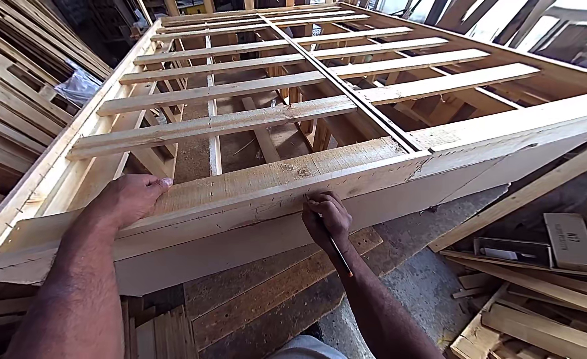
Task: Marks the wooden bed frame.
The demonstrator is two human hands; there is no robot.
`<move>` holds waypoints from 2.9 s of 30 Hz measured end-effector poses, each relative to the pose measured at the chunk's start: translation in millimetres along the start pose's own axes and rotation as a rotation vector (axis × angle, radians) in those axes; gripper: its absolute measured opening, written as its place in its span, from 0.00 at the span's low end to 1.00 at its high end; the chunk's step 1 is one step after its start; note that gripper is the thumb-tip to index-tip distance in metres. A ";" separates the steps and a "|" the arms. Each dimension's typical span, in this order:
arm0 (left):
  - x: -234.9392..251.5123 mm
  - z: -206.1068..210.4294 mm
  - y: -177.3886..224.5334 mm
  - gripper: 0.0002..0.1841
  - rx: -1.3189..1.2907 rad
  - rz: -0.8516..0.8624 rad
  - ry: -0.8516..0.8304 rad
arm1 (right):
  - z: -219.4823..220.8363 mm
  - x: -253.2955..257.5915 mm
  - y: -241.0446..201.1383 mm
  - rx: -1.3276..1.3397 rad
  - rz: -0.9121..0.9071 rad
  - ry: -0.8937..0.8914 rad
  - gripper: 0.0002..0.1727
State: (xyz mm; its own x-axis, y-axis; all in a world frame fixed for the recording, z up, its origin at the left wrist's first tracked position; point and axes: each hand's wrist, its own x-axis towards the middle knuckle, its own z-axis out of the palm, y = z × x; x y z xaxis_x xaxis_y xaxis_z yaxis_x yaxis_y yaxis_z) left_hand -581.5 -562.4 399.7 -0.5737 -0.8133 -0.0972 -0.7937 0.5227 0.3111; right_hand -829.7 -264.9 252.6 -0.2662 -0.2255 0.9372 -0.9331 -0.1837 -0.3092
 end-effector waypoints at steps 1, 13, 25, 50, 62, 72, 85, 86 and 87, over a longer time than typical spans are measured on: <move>0.2 -0.3 -0.2 0.27 0.000 0.001 -0.001 | -0.2 -1.6 1.4 -0.003 0.009 0.012 0.04; 0.8 1.3 -2.9 0.27 0.002 0.009 0.010 | -7.5 0.6 5.5 0.013 0.079 0.048 0.03; -1.6 1.6 -1.2 0.26 -0.007 0.008 0.015 | -12.9 -2.2 9.5 -0.027 0.073 0.041 0.03; -3.4 0.0 3.1 0.25 -0.015 -0.012 0.017 | -33.6 -15.3 26.9 -0.042 0.136 0.000 0.04; 2.3 5.4 -8.3 0.23 -0.065 -0.022 0.054 | -43.0 2.7 27.8 0.048 0.080 -0.011 0.03; 2.0 5.8 -11.2 0.22 -0.087 -0.040 0.082 | -36.3 3.4 34.8 0.084 0.058 0.004 0.03; -13.4 -0.4 11.5 0.20 -0.167 -0.057 0.017 | -60.5 -7.1 12.9 0.137 0.126 -0.149 0.03; -11.5 3.5 4.7 0.19 -0.181 -0.020 -0.005 | -66.9 -18.4 9.6 0.137 0.175 -0.228 0.03; -12.5 10.5 4.3 0.16 -0.191 0.026 0.021 | -74.1 -35.5 5.9 0.135 0.238 -0.326 0.02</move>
State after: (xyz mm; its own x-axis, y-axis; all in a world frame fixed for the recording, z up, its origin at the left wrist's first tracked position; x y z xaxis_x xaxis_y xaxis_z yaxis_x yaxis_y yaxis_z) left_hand -579.8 -547.3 392.3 -0.5871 -0.8067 -0.0675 -0.7250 0.4869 0.4871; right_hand -843.7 -187.2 229.4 -0.3594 -0.5639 0.7436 -0.8092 -0.2085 -0.5493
